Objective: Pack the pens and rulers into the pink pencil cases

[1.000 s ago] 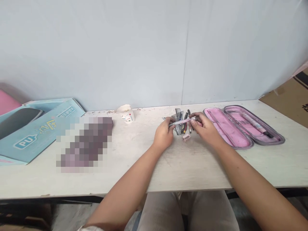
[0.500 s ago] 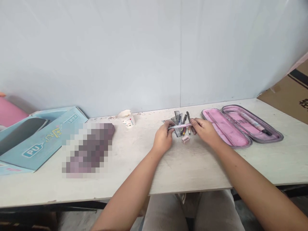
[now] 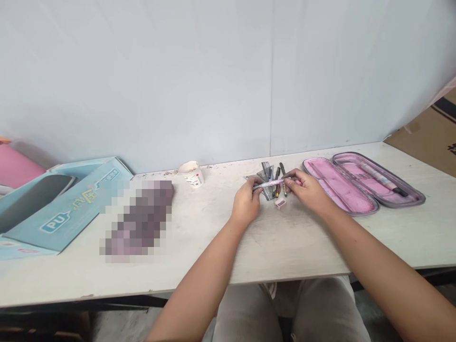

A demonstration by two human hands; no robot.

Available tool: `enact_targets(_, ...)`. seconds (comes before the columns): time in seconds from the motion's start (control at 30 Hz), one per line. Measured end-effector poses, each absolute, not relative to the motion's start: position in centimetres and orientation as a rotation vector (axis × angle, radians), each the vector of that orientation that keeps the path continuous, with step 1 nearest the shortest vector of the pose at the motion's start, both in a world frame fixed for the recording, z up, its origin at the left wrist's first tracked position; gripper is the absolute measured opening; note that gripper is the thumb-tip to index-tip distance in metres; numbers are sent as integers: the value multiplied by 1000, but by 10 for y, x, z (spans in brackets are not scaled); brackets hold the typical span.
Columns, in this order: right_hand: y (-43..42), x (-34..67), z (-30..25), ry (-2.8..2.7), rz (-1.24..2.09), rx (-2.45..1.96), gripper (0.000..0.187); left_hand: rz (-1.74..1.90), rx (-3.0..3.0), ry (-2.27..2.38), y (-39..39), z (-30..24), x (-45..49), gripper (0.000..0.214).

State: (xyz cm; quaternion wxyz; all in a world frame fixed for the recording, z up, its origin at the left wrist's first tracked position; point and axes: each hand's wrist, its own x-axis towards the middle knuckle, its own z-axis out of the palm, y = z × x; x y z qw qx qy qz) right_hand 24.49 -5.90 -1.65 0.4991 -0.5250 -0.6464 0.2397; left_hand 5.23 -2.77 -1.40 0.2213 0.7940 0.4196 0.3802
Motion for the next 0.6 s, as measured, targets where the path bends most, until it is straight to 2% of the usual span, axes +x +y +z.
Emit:
enact_targets(0.07,-60,246,-16,-1550,537,-1322,32,1039,2209,1141,-28,-13,53,16)
enact_targets(0.27,-60,245,-17,-1609,535,-1327,30,1040,2234,1108,-27,-13,54,18)
enact_targets(0.37,-61,243,-17,-1593,519,-1462,48,1043,2188,1100,-27,-13,53,20)
enact_targets(0.43,-61,243,-17,-1555,523,-1490,53,1029,2143,1097,-27,-12,53,19)
enact_targets(0.6,-60,243,-17,-1550,558,-1268,32,1034,2089,1104,-27,-11,53,16)
